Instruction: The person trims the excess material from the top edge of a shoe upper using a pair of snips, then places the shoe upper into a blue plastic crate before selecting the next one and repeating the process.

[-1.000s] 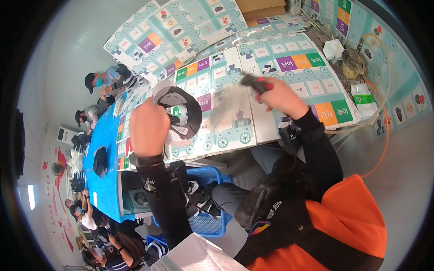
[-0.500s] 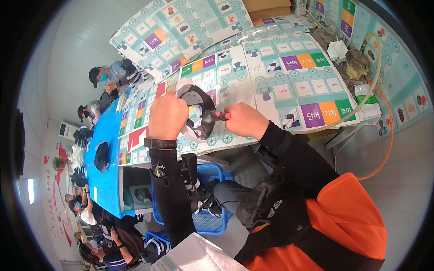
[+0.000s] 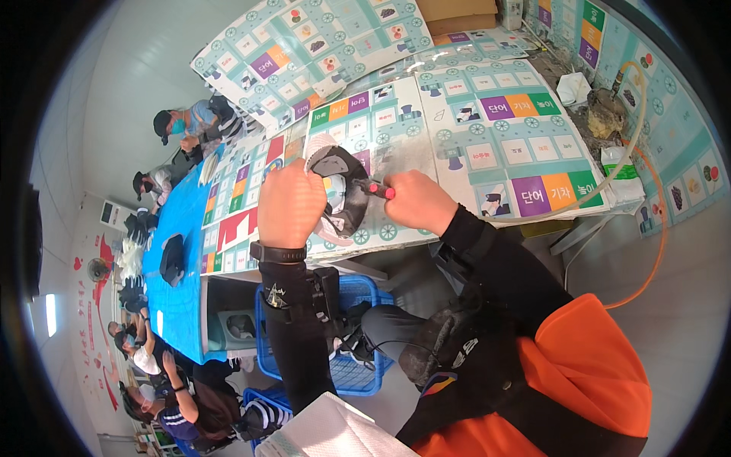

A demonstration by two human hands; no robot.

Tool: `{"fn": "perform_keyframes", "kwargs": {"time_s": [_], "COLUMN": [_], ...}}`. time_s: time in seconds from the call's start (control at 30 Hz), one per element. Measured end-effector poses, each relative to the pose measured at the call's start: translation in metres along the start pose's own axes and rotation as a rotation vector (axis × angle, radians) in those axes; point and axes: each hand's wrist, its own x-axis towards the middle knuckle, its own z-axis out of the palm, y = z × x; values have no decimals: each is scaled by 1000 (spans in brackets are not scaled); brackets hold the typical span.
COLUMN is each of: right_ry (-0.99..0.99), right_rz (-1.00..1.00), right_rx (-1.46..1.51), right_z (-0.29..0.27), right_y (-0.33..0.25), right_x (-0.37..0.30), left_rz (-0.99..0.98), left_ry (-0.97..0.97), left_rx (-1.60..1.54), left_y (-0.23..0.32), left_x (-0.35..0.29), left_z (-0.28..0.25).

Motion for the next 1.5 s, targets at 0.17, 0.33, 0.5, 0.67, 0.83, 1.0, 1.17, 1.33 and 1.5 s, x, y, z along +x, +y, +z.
{"fn": "perform_keyframes", "kwargs": {"time_s": [0.17,0.33,0.5,0.67,0.83,1.0,1.17,1.33,1.5], "right_ry": [-45,-139,-205,-188,-311,-276,-75,-2,75], "right_rz": [13,52,43,117,89,119,52,32,-3], "right_rx": [38,65,104,130,95,179,75,73,49], "right_z": [1,1,4,-3,-8,-11,-5,-9,-10], "right_y": [-7,-11,-2,-14,-19,-17,-10,-16,-18], "right_x": [2,4,1,-4,-8,-15,-10,-10,-11], "left_rz": [-30,-126,-168,-183,-181,-173,-177,-192,-186], "left_ry": [17,-18,-1,-6,-1,-2,2,-15,-13], "left_rx": [-60,-150,-199,-195,-193,-208,-205,-164,-186], "left_y": [1,-4,-4,-3,-5,-3,0,-1,-1], "left_x": [-7,-13,-20,-20,-20,-17,-15,-14,-13], "left_z": [0,0,4,3,3,7,5,7,6]}}
